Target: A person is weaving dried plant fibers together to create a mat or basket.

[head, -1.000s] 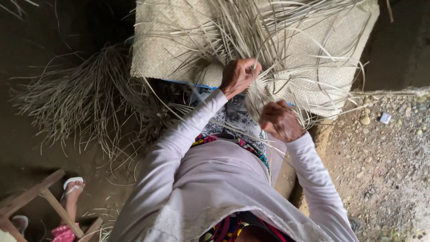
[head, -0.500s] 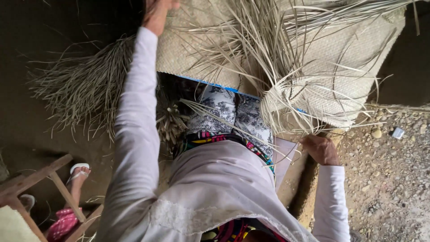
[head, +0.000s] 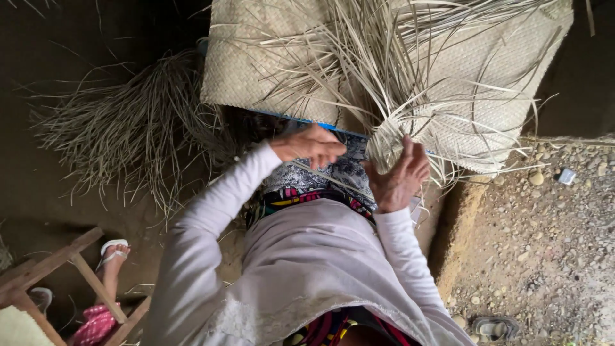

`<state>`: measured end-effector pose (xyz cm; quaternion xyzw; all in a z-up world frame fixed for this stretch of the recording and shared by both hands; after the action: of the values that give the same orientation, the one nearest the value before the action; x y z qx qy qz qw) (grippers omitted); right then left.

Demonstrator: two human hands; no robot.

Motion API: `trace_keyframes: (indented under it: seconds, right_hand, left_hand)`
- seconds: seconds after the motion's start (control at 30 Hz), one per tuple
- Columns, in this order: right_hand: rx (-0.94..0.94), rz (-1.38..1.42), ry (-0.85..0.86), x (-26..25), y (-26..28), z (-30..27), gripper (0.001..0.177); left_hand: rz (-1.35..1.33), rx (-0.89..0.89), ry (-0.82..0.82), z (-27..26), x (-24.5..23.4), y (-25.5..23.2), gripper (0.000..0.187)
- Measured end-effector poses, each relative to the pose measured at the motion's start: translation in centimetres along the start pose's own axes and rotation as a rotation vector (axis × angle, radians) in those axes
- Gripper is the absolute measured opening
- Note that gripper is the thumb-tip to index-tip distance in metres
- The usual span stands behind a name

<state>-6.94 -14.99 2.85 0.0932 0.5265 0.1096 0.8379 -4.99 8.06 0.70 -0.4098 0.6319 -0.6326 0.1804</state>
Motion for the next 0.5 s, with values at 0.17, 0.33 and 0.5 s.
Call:
trace_keyframes:
  seconds: [0.17,0.33,0.5]
  right_hand:
    - [0.085,0.017,0.115,0.4,0.5,-1.1,0.101]
    - [0.106,0.191,0.23,2.1,-3.1,-1.8,0.091]
    - [-0.019,0.224,0.14,-0.7,-5.7,0.2,0.066]
  left_hand:
    - [-0.152,0.035,-0.19,3.1,3.4,1.1,0.071]
    - [-0.205,-0.049,-0.275,4.7,4.3,0.2,0.09]
    - [-0.356,-0.11,-0.27,5.6,5.5,-6.0,0.114]
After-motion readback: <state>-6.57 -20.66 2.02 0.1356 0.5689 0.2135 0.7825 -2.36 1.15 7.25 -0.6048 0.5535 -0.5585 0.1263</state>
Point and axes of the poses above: each hand's wrist, its own z-axis towards the middle knuckle, its own x-axis out of the palm, y = z × x, the point moved 1 cm from there along z, towards the middle knuckle, and after that the axes turned 15 degrees about x, right-handed, at the moved point
